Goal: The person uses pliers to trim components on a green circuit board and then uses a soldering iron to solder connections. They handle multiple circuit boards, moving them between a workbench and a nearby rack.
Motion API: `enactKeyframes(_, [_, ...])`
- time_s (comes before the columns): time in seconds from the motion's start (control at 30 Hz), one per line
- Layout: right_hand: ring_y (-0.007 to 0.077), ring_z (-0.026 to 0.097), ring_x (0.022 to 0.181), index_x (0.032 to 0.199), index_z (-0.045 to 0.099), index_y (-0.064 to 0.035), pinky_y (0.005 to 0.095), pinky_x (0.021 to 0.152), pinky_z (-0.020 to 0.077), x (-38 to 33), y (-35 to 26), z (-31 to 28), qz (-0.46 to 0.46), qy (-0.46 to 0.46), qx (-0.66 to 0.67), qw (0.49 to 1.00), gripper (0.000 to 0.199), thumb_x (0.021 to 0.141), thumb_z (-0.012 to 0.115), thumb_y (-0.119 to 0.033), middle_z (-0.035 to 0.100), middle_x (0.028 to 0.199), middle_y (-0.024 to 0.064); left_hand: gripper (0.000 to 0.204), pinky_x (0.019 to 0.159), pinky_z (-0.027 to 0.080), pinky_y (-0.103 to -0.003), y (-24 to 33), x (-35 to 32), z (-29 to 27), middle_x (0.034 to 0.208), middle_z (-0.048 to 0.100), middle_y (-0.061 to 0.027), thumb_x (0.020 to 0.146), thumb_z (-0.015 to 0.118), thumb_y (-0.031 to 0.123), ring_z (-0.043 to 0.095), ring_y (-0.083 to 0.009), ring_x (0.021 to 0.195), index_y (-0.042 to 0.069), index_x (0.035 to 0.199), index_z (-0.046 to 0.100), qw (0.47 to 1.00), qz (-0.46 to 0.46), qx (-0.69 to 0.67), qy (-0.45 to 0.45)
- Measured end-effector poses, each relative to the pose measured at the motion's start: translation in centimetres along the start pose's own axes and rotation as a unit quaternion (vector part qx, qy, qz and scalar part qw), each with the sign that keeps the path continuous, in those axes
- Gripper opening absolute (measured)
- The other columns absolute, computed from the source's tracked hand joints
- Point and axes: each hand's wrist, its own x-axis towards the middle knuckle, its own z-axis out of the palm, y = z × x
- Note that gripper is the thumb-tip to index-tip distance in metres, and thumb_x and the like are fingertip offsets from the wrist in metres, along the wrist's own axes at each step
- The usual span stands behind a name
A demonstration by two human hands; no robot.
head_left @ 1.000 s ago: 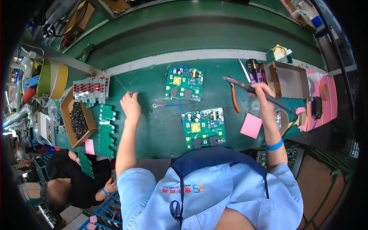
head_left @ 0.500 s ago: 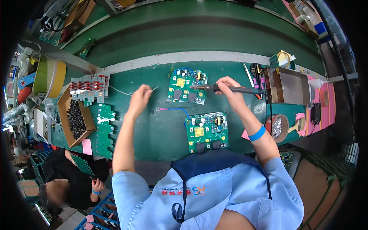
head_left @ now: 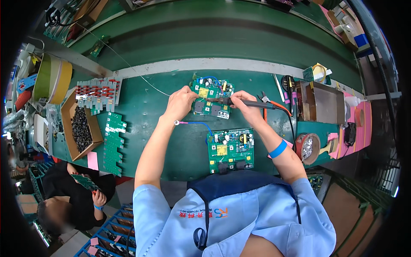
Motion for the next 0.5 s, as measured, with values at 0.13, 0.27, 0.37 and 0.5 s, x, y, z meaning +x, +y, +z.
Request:
enactKeyframes(0.13, [0.0089,0.054,0.068,0.084,0.054,0.0004,0.0207,0.061,0.0425,0.08,0.76,-0.09,0.003,0.011,0.021,1.000,0.015,0.080,0.055,-0.014,0.059,0.075,0.0048,0.011,0.059,0.045,-0.034,0.03,0.03,-0.03,0.075,0.053,-0.0061,0.069,0.060,0.005,0.055,-0.0237,0.069,0.009,0.079,0.063,1.000,-0.002,-0.001,-0.007])
enactKeyframes(0.27, [0.0090,0.054,0.067,0.084,0.055,0.0004,0.0209,0.061,0.0427,0.20,0.66,-0.02,0.004,-0.001,0.018,1.000,0.015,0.081,0.055,-0.014,0.059,0.075,0.0047,0.011,0.060,0.045,-0.034,-0.01,0.01,0.05,0.075,0.053,-0.0059,0.069,0.060,0.006,0.055,-0.0236,0.070,0.010,0.079,0.063,1.000,-0.009,-0.007,-0.010])
enactKeyframes(0.37, [0.0087,0.054,0.068,0.085,0.055,0.0003,0.0209,0.062,0.0429,0.21,0.82,-0.20,0.003,-0.009,0.015,1.000,0.014,0.081,0.054,-0.014,0.058,0.076,0.0042,0.010,0.061,0.045,-0.034,0.10,0.20,0.04,0.076,0.053,-0.0058,0.070,0.060,0.006,0.055,-0.0234,0.071,0.010,0.079,0.063,1.000,-0.009,-0.008,-0.017])
enactKeyframes(0.5, [0.0079,0.052,0.068,0.086,0.054,0.0001,0.0210,0.064,0.0429,0.11,0.65,-0.12,0.005,0.002,0.010,1.000,0.014,0.082,0.053,-0.014,0.056,0.076,0.0032,0.009,0.062,0.045,-0.034,-0.05,0.23,0.38,0.077,0.054,-0.0058,0.071,0.059,0.008,0.055,-0.0238,0.072,0.009,0.079,0.063,1.000,-0.012,-0.013,-0.018])
